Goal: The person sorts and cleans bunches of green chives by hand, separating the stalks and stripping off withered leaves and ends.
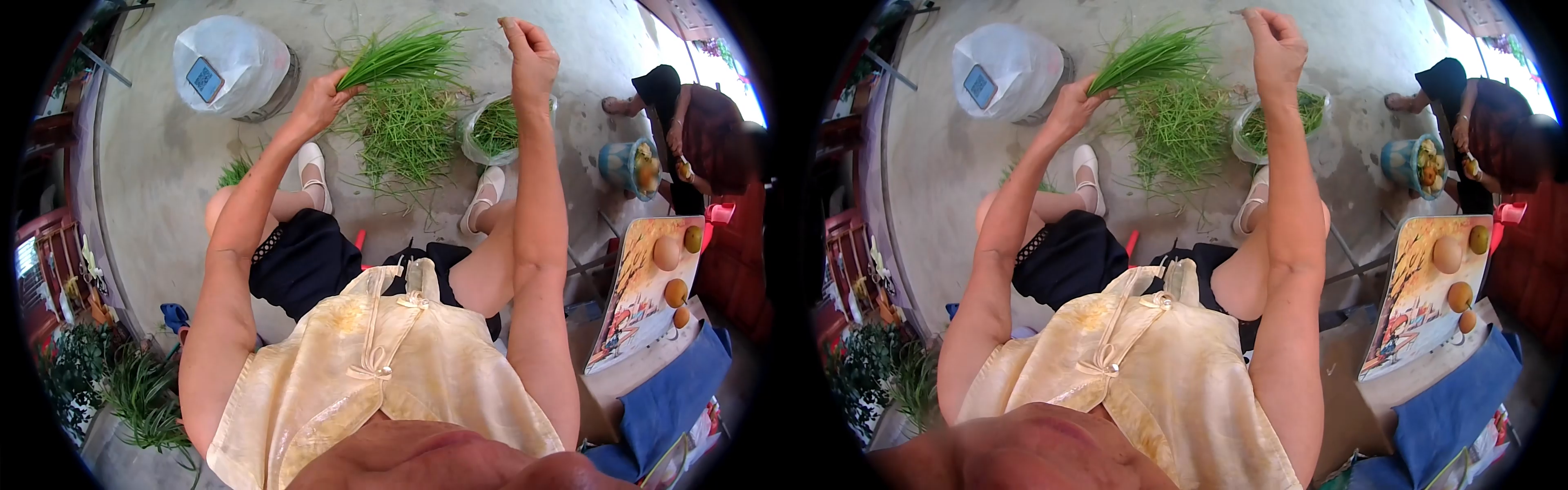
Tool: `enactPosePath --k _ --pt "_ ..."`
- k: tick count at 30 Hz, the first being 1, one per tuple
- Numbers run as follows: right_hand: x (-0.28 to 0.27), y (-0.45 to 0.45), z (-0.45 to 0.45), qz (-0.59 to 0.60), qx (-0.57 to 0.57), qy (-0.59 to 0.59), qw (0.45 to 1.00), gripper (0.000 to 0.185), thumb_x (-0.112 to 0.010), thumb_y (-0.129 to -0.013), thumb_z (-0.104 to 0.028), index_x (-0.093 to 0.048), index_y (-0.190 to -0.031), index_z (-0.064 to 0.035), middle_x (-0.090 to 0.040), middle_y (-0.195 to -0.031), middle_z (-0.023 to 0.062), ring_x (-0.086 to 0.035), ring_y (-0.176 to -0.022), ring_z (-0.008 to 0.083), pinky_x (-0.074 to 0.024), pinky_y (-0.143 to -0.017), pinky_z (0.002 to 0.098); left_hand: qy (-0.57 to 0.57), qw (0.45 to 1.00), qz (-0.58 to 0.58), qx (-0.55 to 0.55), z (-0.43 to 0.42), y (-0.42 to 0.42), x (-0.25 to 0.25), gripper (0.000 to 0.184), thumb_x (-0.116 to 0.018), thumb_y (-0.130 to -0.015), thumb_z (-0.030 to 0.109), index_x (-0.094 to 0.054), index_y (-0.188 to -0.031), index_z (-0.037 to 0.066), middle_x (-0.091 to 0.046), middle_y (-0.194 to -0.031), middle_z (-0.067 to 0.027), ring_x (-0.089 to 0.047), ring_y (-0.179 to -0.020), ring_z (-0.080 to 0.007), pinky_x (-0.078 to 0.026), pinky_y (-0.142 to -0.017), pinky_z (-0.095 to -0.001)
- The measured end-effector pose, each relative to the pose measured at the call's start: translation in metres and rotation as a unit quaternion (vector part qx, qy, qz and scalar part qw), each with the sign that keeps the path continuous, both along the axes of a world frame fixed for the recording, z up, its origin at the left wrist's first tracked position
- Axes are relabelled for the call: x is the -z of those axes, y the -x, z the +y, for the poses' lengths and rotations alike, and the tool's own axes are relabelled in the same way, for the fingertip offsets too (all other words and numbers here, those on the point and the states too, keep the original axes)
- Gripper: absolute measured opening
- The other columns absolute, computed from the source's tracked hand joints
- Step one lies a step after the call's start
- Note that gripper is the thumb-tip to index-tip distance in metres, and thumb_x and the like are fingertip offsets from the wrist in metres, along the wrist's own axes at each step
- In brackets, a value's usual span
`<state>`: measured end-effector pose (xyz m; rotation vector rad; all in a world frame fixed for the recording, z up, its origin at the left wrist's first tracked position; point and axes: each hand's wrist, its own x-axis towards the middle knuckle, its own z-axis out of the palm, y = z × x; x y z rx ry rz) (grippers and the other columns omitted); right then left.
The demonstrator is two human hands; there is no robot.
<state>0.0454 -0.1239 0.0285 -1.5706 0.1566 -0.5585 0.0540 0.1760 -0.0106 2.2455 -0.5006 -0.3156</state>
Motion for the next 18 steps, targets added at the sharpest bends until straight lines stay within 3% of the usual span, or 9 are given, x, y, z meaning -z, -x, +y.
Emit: enactPosePath --k 1,4,8,11,14,17,18 --pt "-0.007 0.004 0.000 -0.018 -0.050 -0.017 0.998 0.022 -0.064 -0.089 -0.020 -0.068 -0.081 -0.0003 -0.061 -0.079 -0.0003 -0.052 -0.072 0.0076 -0.0418 -0.067 0.0216 -0.011 1.000 0.000 -0.006 0.000 0.000 -0.003 0.026 -0.060 -0.091 0.019 -0.060 -0.113 0.006 -0.067 -0.088 -0.0162 -0.062 -0.078 -0.0206 -0.047 -0.071 -0.0324" --pt "-0.001 0.008 -0.006 -0.008 -0.214 0.114 0.970 0.016 -0.065 -0.088 -0.019 -0.068 -0.084 -0.0043 -0.059 -0.071 0.0006 -0.052 -0.066 0.0095 -0.0430 -0.066 0.0238 -0.044 0.998 -0.040 -0.023 0.006 -0.005 0.009 0.022 -0.061 -0.089 0.019 -0.061 -0.109 0.009 -0.064 -0.081 -0.0185 -0.061 -0.073 -0.0306 -0.046 -0.066 -0.0369" --pt "0.000 0.010 0.011 -0.056 -0.125 0.246 0.960 0.008 -0.068 -0.083 -0.015 -0.068 -0.086 -0.0077 -0.056 -0.072 0.0003 -0.049 -0.062 0.0110 -0.0423 -0.064 0.0266 -0.038 0.995 -0.095 -0.023 0.009 -0.008 0.017 0.016 -0.062 -0.087 0.020 -0.061 -0.101 0.011 -0.059 -0.074 -0.0201 -0.054 -0.069 -0.0402 -0.043 -0.059 -0.0427" --pt "-0.007 0.009 0.022 -0.082 -0.094 0.311 0.942 0.006 -0.070 -0.081 -0.010 -0.067 -0.085 -0.0069 -0.058 -0.076 -0.0003 -0.052 -0.065 0.0091 -0.0422 -0.062 0.0251 -0.068 0.993 -0.100 -0.006 0.003 -0.004 0.009 0.016 -0.062 -0.087 0.017 -0.060 -0.101 0.010 -0.060 -0.074 -0.0190 -0.057 -0.069 -0.0395 -0.043 -0.059 -0.0439" --pt "0.001 0.005 0.025 -0.147 -0.056 0.436 0.886 0.008 -0.071 -0.079 -0.012 -0.069 -0.087 -0.0086 -0.060 -0.077 0.0020 -0.054 -0.065 0.0135 -0.0436 -0.063 0.0272 -0.108 0.991 -0.083 -0.002 0.001 -0.002 0.006 0.023 -0.062 -0.087 0.027 -0.063 -0.106 0.014 -0.063 -0.081 -0.0185 -0.059 -0.078 -0.0393 -0.046 -0.064 -0.0422" --pt "0.007 0.000 0.022 -0.192 -0.062 0.520 0.830 0.009 -0.071 -0.079 -0.014 -0.069 -0.087 -0.0099 -0.061 -0.075 0.0038 -0.055 -0.065 0.0168 -0.0451 -0.064 0.0291 -0.118 0.989 -0.091 0.002 -0.001 -0.001 0.009 0.023 -0.062 -0.087 0.027 -0.063 -0.106 0.014 -0.062 -0.081 -0.0192 -0.059 -0.077 -0.0403 -0.046 -0.063 -0.0429" --pt "0.009 0.000 0.022 -0.181 -0.058 0.510 0.839 0.009 -0.070 -0.080 -0.014 -0.069 -0.087 -0.0100 -0.061 -0.074 0.0044 -0.055 -0.065 0.0172 -0.0452 -0.064 0.0288 -0.119 0.989 -0.088 0.008 -0.002 0.000 0.009 0.023 -0.063 -0.087 0.027 -0.062 -0.106 0.014 -0.062 -0.082 -0.0189 -0.059 -0.077 -0.0401 -0.046 -0.064 -0.0430"
